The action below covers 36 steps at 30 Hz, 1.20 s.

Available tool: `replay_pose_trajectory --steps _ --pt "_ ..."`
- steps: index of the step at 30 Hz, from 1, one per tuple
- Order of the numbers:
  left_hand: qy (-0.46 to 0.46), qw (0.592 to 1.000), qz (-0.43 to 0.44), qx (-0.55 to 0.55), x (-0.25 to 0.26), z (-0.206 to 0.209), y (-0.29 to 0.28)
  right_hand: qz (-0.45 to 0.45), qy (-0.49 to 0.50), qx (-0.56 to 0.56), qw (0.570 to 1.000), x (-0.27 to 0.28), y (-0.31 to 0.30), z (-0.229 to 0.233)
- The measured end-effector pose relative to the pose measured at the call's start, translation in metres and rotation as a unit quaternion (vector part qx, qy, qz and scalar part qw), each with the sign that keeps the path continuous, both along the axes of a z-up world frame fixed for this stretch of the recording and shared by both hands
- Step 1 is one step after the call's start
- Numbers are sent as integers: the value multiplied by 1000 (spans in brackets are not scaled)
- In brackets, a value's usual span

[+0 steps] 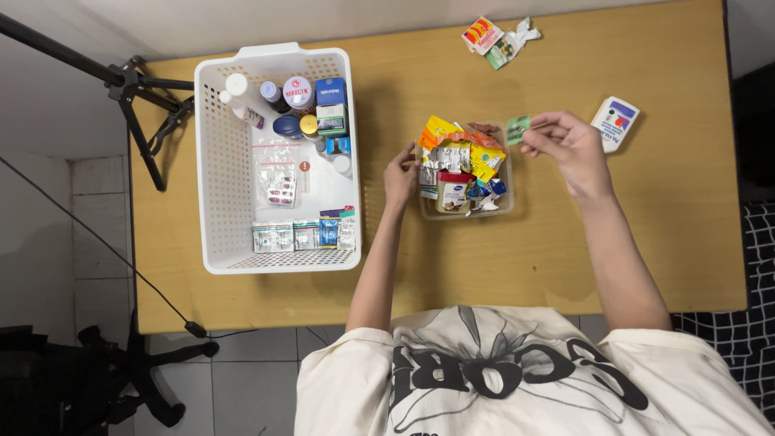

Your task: The person sorts various medicine packages and bottles from a white basket onto a wooden table. They handle blister packs, boxes, and a bottle, placing them into a clear plastic container or arranging them on the table surface.

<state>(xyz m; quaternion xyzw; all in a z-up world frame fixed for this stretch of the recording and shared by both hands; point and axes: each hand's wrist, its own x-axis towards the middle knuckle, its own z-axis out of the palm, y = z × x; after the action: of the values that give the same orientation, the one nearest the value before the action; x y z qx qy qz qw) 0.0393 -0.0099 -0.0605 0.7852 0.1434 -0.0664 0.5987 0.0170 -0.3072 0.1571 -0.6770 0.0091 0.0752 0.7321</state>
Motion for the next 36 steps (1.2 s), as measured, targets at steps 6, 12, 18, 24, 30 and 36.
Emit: replay_pose_trajectory --steps 6,12,18,24,30,36 --pt "-7 1000 3 10 -3 17 -4 161 23 -286 944 -15 12 -31" --pt "-39 997 -5 72 -7 48 -7 212 68 -358 907 -14 10 -38" --pt "-91 992 15 86 4 60 -11 62 47 -368 926 43 -22 -48" --pt "-132 986 7 99 36 99 -20 -31 -51 -303 951 143 -38 -150" --pt "-181 975 -8 127 74 117 -25 -74 -123 -403 904 221 -22 -197" --pt "-173 978 -12 114 101 116 -34 -9 -192 -505 841 244 2 -193"
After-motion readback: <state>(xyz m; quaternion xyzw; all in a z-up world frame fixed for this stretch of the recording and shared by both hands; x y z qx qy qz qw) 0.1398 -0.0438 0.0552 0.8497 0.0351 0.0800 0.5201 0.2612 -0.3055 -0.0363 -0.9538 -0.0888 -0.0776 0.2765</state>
